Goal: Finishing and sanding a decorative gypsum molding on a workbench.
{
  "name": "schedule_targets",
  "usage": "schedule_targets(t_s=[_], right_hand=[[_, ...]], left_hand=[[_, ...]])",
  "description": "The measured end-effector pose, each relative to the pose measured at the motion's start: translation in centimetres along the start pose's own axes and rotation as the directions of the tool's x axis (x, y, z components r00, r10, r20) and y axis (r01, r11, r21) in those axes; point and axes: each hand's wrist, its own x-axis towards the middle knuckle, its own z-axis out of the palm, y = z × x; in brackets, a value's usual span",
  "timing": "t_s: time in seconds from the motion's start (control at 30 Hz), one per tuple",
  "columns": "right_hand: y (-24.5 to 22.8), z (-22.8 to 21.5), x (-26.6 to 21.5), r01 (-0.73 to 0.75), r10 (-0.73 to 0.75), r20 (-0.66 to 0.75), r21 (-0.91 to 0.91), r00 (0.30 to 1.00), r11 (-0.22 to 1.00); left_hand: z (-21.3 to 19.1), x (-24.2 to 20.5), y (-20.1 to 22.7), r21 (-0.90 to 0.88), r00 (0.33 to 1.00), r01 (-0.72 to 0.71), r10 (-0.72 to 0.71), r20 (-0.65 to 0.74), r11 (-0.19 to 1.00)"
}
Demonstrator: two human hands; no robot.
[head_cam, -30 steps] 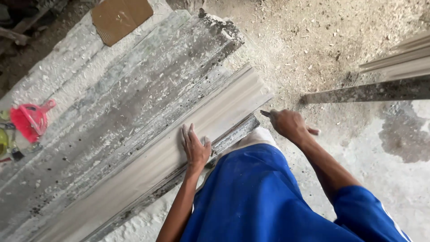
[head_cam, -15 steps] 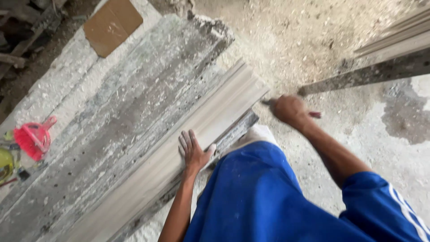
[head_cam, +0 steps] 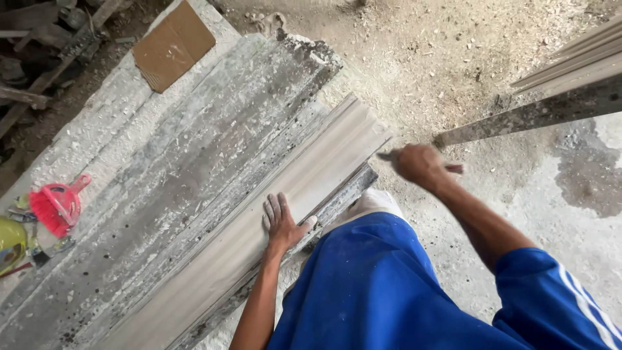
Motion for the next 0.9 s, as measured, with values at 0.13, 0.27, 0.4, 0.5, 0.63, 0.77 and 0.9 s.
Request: schedule_targets(t_s=[0.13, 0.27, 0.4, 0.5, 0.63, 0.77, 0.9], right_hand=[[2.6, 4.3, 4.3, 0.039, -0.044, -0.086, -0.058, 0.995, 0.998], [8.4, 6.6, 5.4, -0.196, 0.292, -0.307, 0.308, 0.906, 0.931], [5.7, 1.6, 0.0, 0.037, 0.188, -0.264, 0.665, 0.946, 0.746], [7.1, 16.1, 7.1, 0.248, 0.202, -0.401, 0.816, 0.894, 0.521], [5.0, 10.8, 3.9, 0.207, 0.147, -0.278, 0.904, 0.949, 0.374], [5.5, 5.6, 1.6, -0.126, 0.193, 0.089, 0.974, 0.977, 0.190], [8.0, 8.8, 5.3, 0.236, 0.030, -0.260, 0.914, 0.965, 0.329]], left_hand=[[-0.5, -0.1, -0.3, 0.008, 1.000, -0.005, 0.005, -0.003, 1.000], [-0.4, -0.1, -0.3, -0.017, 0.998, -0.009, 0.008, -0.062, 1.000], [0.9, -1.0, 1.4, -0.028, 0.975, 0.020, -0.025, -0.220, 0.999], [-0.4, -0.1, 5.0, -0.022, 0.947, 0.029, -0.035, -0.319, 0.999], [-3.7, 1.9, 12.8, 0.009, 0.951, -0.059, 0.059, -0.304, 0.998], [-4.6, 5.2, 19.8, 0.067, 0.957, -0.190, 0.200, -0.209, 0.980], [-4.2, 8.9, 25.2, 0.183, 0.939, -0.267, 0.298, -0.173, 0.946]])
